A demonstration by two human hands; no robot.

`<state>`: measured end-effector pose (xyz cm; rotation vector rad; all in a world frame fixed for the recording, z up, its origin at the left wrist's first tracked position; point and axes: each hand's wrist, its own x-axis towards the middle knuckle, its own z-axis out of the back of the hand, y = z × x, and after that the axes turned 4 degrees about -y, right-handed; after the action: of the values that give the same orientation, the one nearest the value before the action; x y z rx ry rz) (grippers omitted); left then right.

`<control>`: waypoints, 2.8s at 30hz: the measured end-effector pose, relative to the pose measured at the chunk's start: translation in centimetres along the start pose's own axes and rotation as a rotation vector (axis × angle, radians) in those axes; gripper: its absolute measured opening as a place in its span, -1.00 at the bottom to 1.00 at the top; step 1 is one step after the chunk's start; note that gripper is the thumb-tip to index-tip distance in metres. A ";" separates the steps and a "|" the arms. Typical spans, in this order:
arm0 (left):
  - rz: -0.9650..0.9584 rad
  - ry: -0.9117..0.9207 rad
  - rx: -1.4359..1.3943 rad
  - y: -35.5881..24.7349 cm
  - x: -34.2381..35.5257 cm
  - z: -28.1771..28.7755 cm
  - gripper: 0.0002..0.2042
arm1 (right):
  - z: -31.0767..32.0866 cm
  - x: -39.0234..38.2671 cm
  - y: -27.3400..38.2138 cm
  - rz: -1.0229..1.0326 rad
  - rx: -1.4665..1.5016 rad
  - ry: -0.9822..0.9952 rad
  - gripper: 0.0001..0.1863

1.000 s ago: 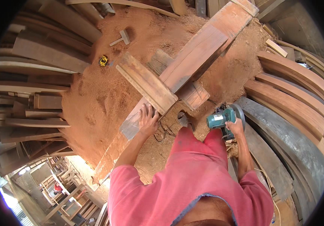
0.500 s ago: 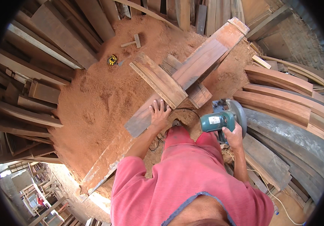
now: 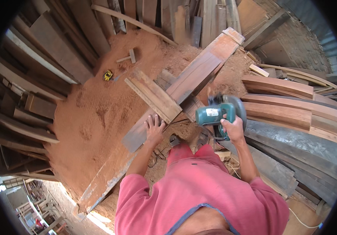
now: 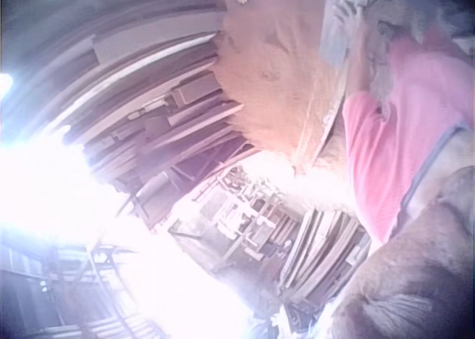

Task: The person measures a long wooden plank with a tape measure and then uses a handheld circular saw to cut the plank into smaller pieces. The person repeatedly positions the plank, measures it, and cuts it, stacking the resulting pieces.

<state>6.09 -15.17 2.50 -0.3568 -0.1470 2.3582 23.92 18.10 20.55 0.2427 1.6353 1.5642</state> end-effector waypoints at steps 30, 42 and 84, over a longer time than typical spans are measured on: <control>0.320 -0.073 -0.086 2.9 -2.4 1.3 0.07 | -9.0 1.8 -1.9 0.277 -0.582 0.431 -0.55; 0.434 -0.104 -0.175 3.1 -2.8 1.6 0.00 | -9.8 1.7 -1.5 0.117 -0.347 0.497 -0.71; 0.445 -0.082 -0.169 3.1 -2.7 1.7 0.05 | -14.3 0.7 -5.1 0.279 -0.410 0.635 -0.74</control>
<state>5.42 -19.23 4.02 -0.4063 -0.3369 2.8103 15.94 7.06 13.86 -0.2894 1.7311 2.3123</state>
